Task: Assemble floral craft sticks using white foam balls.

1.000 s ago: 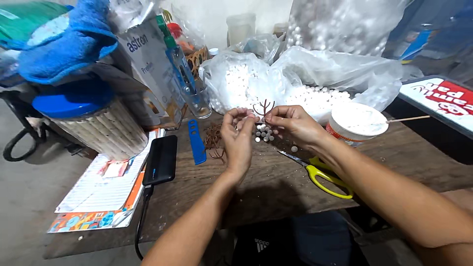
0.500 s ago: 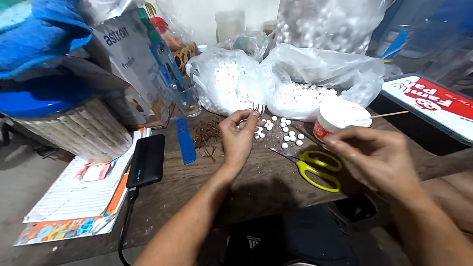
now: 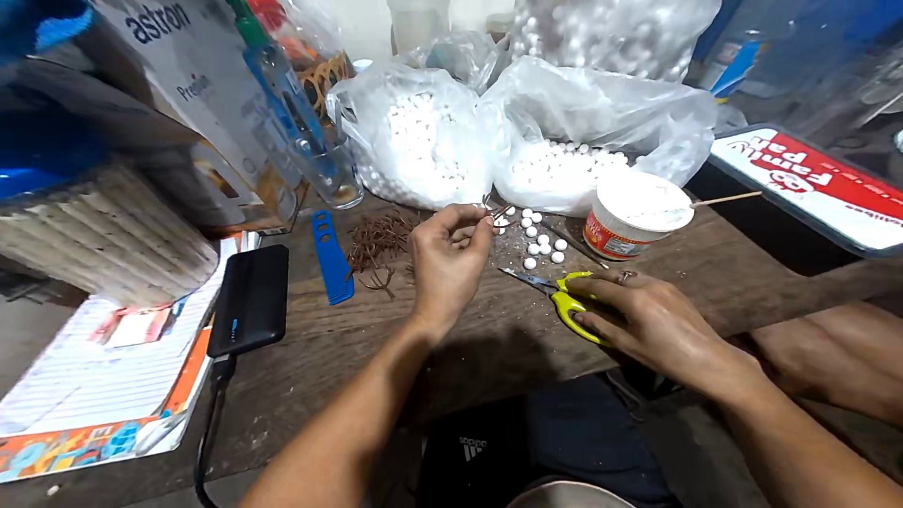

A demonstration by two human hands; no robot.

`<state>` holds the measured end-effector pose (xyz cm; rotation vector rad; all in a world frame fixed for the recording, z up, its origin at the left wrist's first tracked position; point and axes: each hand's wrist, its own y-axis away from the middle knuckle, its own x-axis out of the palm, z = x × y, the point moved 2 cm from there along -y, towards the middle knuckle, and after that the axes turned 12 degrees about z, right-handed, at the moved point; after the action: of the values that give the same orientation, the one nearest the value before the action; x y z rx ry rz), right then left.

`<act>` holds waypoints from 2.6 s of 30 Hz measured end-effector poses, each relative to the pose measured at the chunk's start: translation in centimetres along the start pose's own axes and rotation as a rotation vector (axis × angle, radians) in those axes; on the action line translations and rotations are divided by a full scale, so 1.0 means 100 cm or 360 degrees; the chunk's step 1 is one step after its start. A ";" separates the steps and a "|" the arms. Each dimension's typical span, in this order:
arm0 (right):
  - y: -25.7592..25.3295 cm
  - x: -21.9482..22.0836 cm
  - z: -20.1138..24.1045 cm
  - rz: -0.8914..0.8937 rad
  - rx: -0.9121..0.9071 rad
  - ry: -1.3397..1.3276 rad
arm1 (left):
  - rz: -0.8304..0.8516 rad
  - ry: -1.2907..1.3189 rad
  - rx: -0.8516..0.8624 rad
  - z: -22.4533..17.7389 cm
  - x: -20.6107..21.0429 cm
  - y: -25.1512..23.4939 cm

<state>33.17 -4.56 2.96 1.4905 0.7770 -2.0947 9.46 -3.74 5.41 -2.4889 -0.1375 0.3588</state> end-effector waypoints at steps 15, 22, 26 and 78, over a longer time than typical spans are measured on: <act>-0.010 -0.015 0.007 -0.0625 -0.0201 -0.0838 | 0.0049 -0.0005 -0.0003 -0.004 0.000 0.001; -0.011 -0.014 0.007 -0.0608 -0.0124 -0.0766 | 0.0045 -0.0056 0.0117 -0.001 0.003 0.002; -0.012 -0.013 0.008 -0.0599 -0.0101 -0.0760 | 0.0094 -0.0199 0.0182 -0.002 0.002 0.004; -0.031 0.010 -0.008 -0.0043 0.0074 -0.1750 | 0.0262 -0.0436 0.0072 0.011 0.003 0.005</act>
<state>31.42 -1.79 2.42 0.1720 0.2952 -2.4705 9.47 -3.42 4.17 -2.4017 -0.0340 0.7634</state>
